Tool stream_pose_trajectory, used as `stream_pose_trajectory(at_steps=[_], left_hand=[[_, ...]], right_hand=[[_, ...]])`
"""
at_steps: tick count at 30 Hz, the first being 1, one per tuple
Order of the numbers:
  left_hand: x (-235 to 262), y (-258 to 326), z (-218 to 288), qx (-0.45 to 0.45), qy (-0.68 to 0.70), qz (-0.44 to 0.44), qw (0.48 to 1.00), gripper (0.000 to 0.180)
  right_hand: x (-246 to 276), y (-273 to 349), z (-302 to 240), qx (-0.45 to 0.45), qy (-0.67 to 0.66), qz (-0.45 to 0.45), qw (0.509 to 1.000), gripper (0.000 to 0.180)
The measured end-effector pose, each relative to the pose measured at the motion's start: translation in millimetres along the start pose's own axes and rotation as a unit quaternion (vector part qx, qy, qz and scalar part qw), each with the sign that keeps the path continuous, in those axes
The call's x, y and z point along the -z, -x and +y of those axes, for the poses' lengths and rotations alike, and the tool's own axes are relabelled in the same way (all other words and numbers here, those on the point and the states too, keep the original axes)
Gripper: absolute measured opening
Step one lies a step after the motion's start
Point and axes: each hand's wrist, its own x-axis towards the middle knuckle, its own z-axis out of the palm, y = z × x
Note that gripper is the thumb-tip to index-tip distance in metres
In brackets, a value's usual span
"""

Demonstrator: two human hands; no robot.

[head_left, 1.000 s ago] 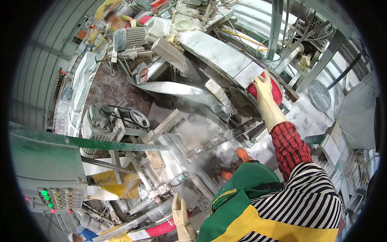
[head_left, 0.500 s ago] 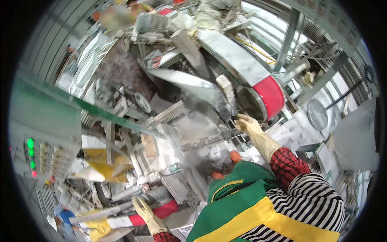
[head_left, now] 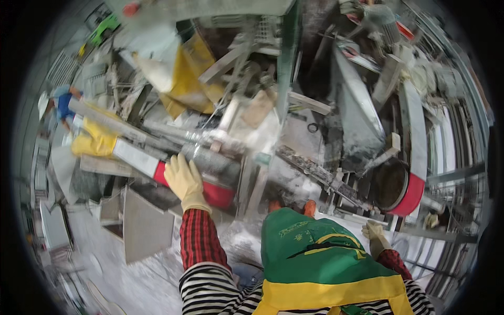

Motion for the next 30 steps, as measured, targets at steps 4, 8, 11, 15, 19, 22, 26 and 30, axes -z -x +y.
stream_pose_trajectory(at_steps=[4, 8, 11, 15, 19, 22, 26, 30], left_hand=[[-20, -1, -11, 0.031, 0.009, -0.023, 0.999, 0.04], [-11, 6, -12, 0.038, -0.017, -0.02, 0.999, 0.038], [-12, 5, -8, 0.033, -0.017, -0.009, 0.999, 0.037], [-7, 4, -1, 0.035, -0.011, -0.014, 0.999, 0.036], [-7, 6, 3, 0.028, -0.015, -0.001, 1.0, 0.035], [-7, 7, 4, 0.033, -0.011, -0.017, 0.999, 0.036], [-7, 11, 6, 0.025, -0.021, -0.002, 0.999, 0.038], [-5, 12, 13, 0.027, -0.021, -0.018, 0.999, 0.04]], right_hand=[[-5, -63, -7, 0.048, -0.086, -0.193, 0.976, 0.046], [-209, 32, -89, 0.187, 0.33, -0.107, 0.919, 0.047], [-250, 57, -107, 0.237, 0.396, -0.139, 0.876, 0.048], [-259, 74, -113, 0.224, 0.487, -0.125, 0.835, 0.047], [-188, 42, -87, 0.303, 0.583, -0.129, 0.743, 0.047], [-166, 50, -79, 0.186, 0.517, -0.07, 0.833, 0.048], [-135, 49, -55, 0.06, 0.322, -0.011, 0.945, 0.05], [-113, 29, -33, 0.069, 0.276, -0.038, 0.958, 0.045]])
